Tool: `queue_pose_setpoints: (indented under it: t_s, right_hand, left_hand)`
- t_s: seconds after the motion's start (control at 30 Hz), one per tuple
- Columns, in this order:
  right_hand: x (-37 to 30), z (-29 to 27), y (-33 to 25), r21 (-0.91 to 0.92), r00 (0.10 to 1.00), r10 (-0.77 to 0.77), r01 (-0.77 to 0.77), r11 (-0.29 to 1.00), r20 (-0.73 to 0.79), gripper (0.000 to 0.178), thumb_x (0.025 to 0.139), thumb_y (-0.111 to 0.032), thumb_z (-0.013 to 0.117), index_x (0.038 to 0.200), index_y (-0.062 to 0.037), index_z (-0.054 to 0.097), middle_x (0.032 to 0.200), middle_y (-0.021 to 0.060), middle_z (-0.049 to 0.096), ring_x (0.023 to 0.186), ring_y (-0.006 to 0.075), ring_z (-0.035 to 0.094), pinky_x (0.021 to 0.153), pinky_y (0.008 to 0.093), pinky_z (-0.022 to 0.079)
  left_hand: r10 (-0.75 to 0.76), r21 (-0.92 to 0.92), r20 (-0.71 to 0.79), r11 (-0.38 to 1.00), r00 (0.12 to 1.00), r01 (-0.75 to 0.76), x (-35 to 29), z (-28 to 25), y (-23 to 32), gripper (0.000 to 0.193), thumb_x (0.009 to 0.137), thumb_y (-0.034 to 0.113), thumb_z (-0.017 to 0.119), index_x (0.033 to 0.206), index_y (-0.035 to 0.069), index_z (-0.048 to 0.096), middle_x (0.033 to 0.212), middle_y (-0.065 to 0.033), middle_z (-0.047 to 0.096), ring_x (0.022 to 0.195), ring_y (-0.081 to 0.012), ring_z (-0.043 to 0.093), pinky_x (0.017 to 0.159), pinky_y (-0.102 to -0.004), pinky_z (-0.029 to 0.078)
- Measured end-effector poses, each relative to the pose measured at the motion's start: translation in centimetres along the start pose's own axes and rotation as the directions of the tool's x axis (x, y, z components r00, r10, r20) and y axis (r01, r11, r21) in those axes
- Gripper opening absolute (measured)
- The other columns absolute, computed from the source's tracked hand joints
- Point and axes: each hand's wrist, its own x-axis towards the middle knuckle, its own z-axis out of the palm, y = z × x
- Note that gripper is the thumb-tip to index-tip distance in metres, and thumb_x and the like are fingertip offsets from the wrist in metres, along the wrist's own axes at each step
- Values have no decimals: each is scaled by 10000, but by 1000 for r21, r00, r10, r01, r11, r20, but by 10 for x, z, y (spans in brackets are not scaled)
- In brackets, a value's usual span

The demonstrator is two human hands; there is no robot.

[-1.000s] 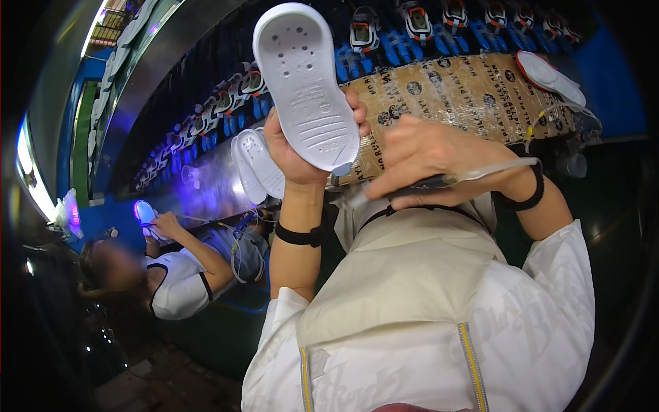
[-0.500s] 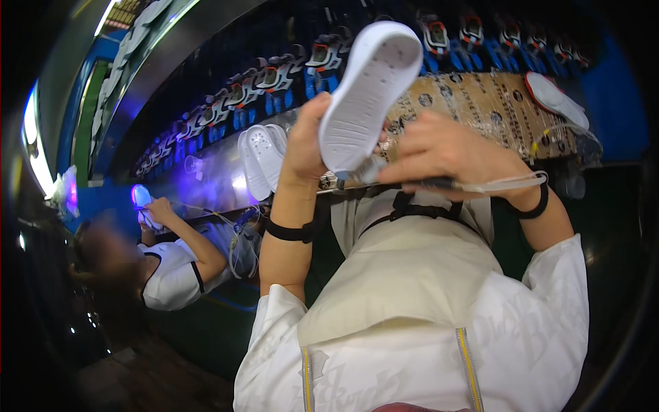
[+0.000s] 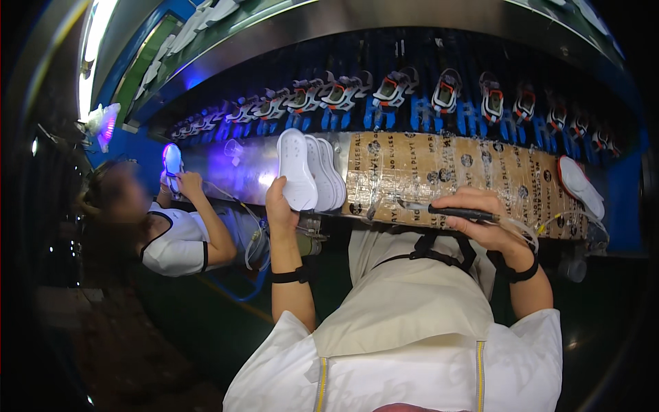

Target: Applying adhesive or glue to the bottom of shoe soles using a brush.

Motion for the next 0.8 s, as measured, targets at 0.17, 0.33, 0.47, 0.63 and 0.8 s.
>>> queue_pose_setpoints:
  t_s: [0.17,0.33,0.47,0.63,0.8]
  right_hand:
    - [-1,-3,0,-22,998,47,-47,999,29,287,856,-160,762,1117,-41,760,852,105,702,754,244,645,692,356,487]
    - [-11,-5,9,13,996,83,-83,996,-28,296,859,-177,753,1123,-43,756,878,115,712,777,246,656,716,353,496]
    - [-19,-12,11,9,987,154,-154,988,-45,293,859,-158,755,1131,-50,756,914,116,723,811,244,677,740,342,517]
    - [-26,-14,18,10,980,187,-187,982,-72,286,861,-137,757,1138,-67,759,961,124,735,851,247,691,769,340,533]
    - [-27,-15,13,44,970,214,-210,977,-115,281,872,-148,752,1137,-55,756,964,137,738,829,244,687,748,342,530]
  left_hand:
    - [331,772,-374,629,866,93,15,-37,-20,446,961,238,603,1228,-115,650,1097,-240,723,989,-311,707,916,-427,539]
    - [621,982,-168,169,766,79,34,0,-4,521,919,323,641,1213,-108,658,1098,-314,692,1027,-477,657,944,-505,504]
    - [589,996,61,-94,806,-7,54,9,21,504,902,317,677,1183,-101,670,1066,-324,678,1009,-484,645,939,-526,503]
    - [702,882,294,62,649,-466,78,116,127,226,942,147,660,1045,-36,742,977,-198,753,884,-264,738,822,-357,557]
    - [744,871,463,-284,482,-400,168,204,239,463,922,350,624,1192,-14,715,910,-222,752,904,-273,754,825,-361,562]
